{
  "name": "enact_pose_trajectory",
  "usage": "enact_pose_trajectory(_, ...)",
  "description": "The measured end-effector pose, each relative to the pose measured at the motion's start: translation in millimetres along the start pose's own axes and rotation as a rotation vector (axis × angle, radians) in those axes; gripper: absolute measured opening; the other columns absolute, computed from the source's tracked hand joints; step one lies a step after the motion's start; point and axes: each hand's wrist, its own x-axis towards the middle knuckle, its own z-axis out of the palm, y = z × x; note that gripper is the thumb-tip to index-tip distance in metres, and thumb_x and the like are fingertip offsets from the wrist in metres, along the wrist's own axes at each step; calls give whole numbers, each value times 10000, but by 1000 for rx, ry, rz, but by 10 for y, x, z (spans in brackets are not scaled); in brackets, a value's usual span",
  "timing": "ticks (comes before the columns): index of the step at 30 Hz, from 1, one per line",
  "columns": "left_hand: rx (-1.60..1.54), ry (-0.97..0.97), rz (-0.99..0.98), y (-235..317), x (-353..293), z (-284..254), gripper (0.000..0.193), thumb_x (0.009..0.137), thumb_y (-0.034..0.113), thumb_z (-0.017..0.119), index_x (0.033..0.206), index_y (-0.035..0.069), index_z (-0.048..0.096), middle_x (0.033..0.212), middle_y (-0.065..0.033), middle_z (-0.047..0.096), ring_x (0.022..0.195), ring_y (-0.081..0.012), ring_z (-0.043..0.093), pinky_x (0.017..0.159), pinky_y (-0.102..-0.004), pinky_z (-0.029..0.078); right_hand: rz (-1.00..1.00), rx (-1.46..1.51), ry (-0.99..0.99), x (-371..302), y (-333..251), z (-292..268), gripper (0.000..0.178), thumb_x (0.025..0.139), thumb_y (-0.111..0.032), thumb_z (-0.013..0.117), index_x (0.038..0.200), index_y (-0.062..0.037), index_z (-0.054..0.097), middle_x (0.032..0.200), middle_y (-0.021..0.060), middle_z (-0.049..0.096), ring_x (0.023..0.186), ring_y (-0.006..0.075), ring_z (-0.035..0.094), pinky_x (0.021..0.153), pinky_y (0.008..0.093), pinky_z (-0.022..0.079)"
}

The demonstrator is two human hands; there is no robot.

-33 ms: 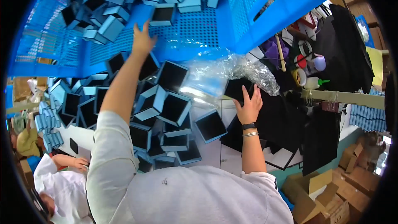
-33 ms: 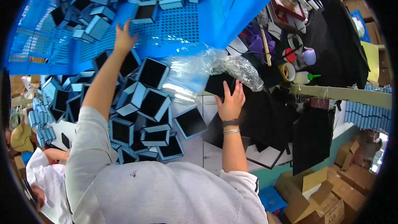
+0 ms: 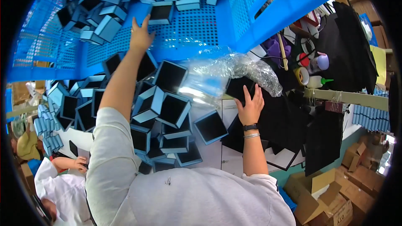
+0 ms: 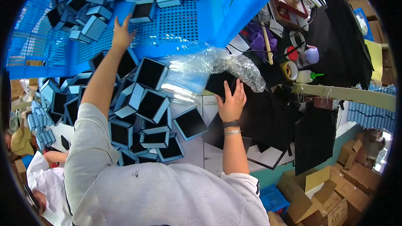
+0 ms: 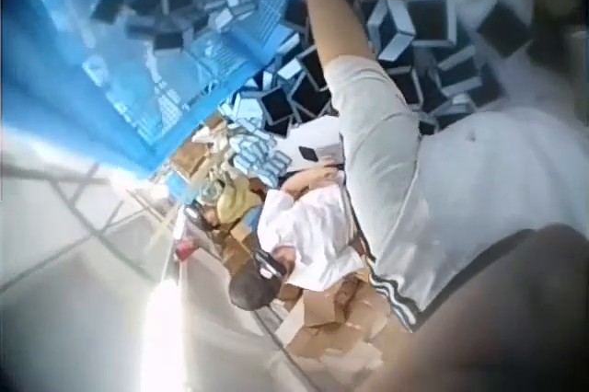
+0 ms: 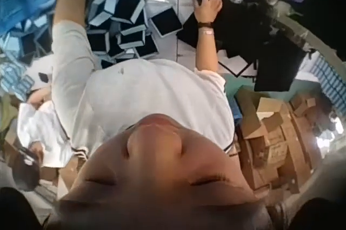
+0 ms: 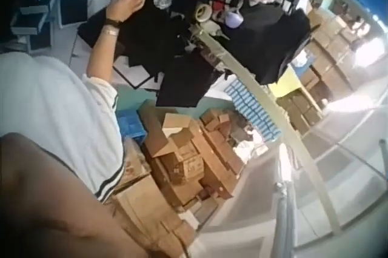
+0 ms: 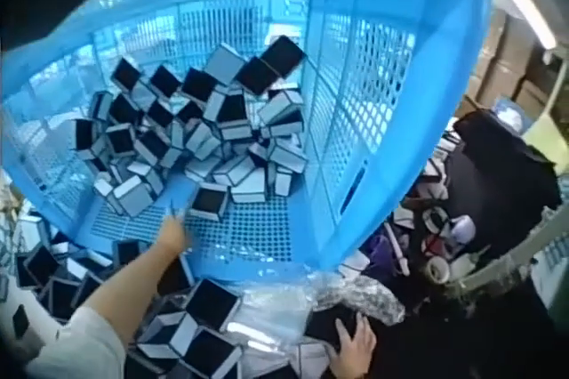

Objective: Assembling small jewelry boxes by placing lids onto the base boxes.

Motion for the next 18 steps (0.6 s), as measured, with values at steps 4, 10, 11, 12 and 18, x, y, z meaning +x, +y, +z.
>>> enact_pose_trajectory(4, 310, -48, 45, -24, 226, 345, 471, 761, 230, 719, 1187, 173, 525, 1281, -284, 443, 1165, -463, 447, 918, -402, 451, -21, -9, 33, -2, 36, 19, 425, 783, -229, 672, 1189, -135, 589, 1358, 130, 435, 1306, 355, 309, 1027, 471, 265)
enact_pose_trajectory(10, -254, -119, 62, -106, -122, -70, 265, 712, 176, 757, 912, 70, 618, 1160, -203, 535, 1097, -361, 514, 881, -392, 449, -12, 390, 197, -110, 185, -42, 185, 890, -88, 527, 1034, -8, 610, 1166, 104, 604, 1215, 320, 463, 976, 413, 365)
enact_pose_trajectory(11, -279, -109, 127, -129, -295, -217, 271, 697, 155, 770, 907, 81, 616, 1237, -214, 500, 1149, -378, 485, 897, -406, 445, 78, 611, 260, -143, 168, -65, 166, 910, -72, 498, 1000, 14, 607, 1147, 127, 613, 1165, 314, 520, 936, 381, 416)
enact_pose_trajectory(12, -348, -140, 97, -1, -499, -460, 271, 684, 141, 777, 894, 82, 615, 1260, -213, 482, 1172, -373, 470, 902, -400, 440, 121, 669, 337, -142, 92, -196, 162, 921, -56, 473, 943, 43, 599, 1124, 166, 620, 1050, 293, 597, 873, 329, 467)
enact_pose_trajectory(18, -699, -237, -128, 610, -2016, -1672, 259, 630, 58, 799, 798, 75, 603, 1341, -158, 412, 1123, -255, 518, 774, -304, 463, 73, 666, 56, 1, -332, -247, 460, 786, -168, 703, 1156, 46, 532, 1195, 221, 535, 1114, 335, 522, 916, 366, 437)
